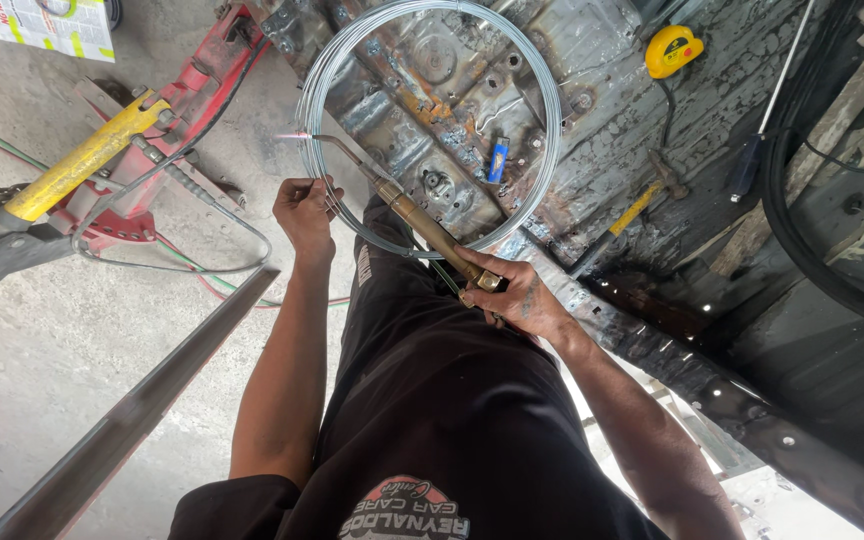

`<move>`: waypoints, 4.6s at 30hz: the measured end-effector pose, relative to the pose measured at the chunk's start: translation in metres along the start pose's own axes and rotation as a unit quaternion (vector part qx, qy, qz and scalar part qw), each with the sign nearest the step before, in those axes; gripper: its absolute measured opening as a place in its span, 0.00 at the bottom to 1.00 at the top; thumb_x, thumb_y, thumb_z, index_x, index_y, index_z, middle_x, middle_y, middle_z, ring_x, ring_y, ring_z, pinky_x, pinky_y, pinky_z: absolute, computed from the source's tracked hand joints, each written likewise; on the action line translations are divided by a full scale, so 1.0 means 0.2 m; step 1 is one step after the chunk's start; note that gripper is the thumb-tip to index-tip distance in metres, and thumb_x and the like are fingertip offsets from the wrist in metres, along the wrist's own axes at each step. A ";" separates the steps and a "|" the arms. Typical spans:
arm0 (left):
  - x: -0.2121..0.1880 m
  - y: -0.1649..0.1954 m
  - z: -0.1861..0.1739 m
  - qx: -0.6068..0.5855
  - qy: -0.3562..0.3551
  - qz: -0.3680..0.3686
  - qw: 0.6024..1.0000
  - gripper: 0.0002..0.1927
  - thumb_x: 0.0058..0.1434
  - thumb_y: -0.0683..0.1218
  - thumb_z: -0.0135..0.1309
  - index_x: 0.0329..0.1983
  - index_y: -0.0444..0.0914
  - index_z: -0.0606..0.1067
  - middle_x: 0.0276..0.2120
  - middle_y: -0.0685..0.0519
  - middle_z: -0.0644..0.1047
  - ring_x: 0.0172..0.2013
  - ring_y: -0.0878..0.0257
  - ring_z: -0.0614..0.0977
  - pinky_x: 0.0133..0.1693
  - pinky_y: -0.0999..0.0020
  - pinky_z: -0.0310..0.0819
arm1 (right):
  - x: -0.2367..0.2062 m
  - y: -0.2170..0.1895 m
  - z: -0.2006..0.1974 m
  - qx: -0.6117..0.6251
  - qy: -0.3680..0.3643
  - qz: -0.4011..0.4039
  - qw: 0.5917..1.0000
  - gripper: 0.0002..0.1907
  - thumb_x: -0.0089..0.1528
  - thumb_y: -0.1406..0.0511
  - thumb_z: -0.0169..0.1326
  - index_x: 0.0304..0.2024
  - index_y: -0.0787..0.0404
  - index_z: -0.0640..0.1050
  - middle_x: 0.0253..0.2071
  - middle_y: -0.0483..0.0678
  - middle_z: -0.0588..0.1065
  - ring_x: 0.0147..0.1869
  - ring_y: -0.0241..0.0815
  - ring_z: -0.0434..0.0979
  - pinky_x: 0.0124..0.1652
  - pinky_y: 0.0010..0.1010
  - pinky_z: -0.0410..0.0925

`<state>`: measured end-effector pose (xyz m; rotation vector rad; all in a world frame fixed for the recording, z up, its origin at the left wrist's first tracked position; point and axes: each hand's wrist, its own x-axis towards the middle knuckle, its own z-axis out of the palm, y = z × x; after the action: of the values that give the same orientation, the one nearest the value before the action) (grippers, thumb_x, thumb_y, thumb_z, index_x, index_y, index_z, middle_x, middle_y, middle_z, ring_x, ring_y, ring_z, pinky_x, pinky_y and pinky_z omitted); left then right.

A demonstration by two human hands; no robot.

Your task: The person works under a car raised on a lift, holding a torch and heating a coil of wire. They then carry the wire coil to a metal plate on the floor and hammer it, before returning to heat the wire again with the torch under the vehicle.

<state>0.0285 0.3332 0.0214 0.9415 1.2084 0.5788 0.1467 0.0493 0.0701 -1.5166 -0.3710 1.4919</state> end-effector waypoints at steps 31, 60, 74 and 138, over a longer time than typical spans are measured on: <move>-0.01 0.00 -0.01 -0.005 -0.001 0.014 1.000 0.07 0.65 0.40 0.59 0.37 0.34 0.72 0.36 0.46 0.82 0.30 0.59 0.86 0.30 0.67 0.82 | -0.03 -0.02 0.02 -0.019 0.009 -0.003 1.000 0.35 0.61 0.67 0.62 0.70 0.57 0.68 0.26 0.45 0.78 0.22 0.30 0.74 0.24 0.24 0.70; -0.01 -0.01 -0.01 -0.018 0.001 0.017 1.000 0.06 0.66 0.39 0.59 0.38 0.34 0.73 0.36 0.47 0.82 0.30 0.60 0.85 0.29 0.69 0.79 | -0.03 0.00 0.01 0.012 0.012 -0.006 1.000 0.28 0.66 0.65 0.56 0.69 0.56 0.69 0.34 0.49 0.82 0.21 0.31 0.75 0.23 0.24 0.72; -0.02 0.00 -0.01 -0.020 0.002 0.008 1.000 0.04 0.66 0.38 0.58 0.38 0.34 0.74 0.35 0.47 0.82 0.31 0.61 0.85 0.30 0.69 0.81 | -0.02 -0.01 0.02 0.002 0.012 0.002 1.000 0.28 0.65 0.65 0.56 0.69 0.56 0.69 0.33 0.49 0.81 0.21 0.31 0.76 0.23 0.24 0.72; 0.04 0.02 -0.01 0.017 0.035 -0.005 0.999 0.07 0.62 0.36 0.60 0.38 0.28 0.74 0.26 0.46 0.79 0.22 0.62 0.80 0.23 0.69 0.74 | 0.01 -0.04 0.08 -0.005 0.042 0.019 0.999 0.30 0.63 0.60 0.59 0.68 0.57 0.71 0.38 0.50 0.81 0.21 0.32 0.75 0.23 0.25 0.72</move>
<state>0.0288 0.3430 0.0203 0.9497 1.2884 0.5878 0.1355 0.0620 0.0777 -1.5978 -0.3018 1.4528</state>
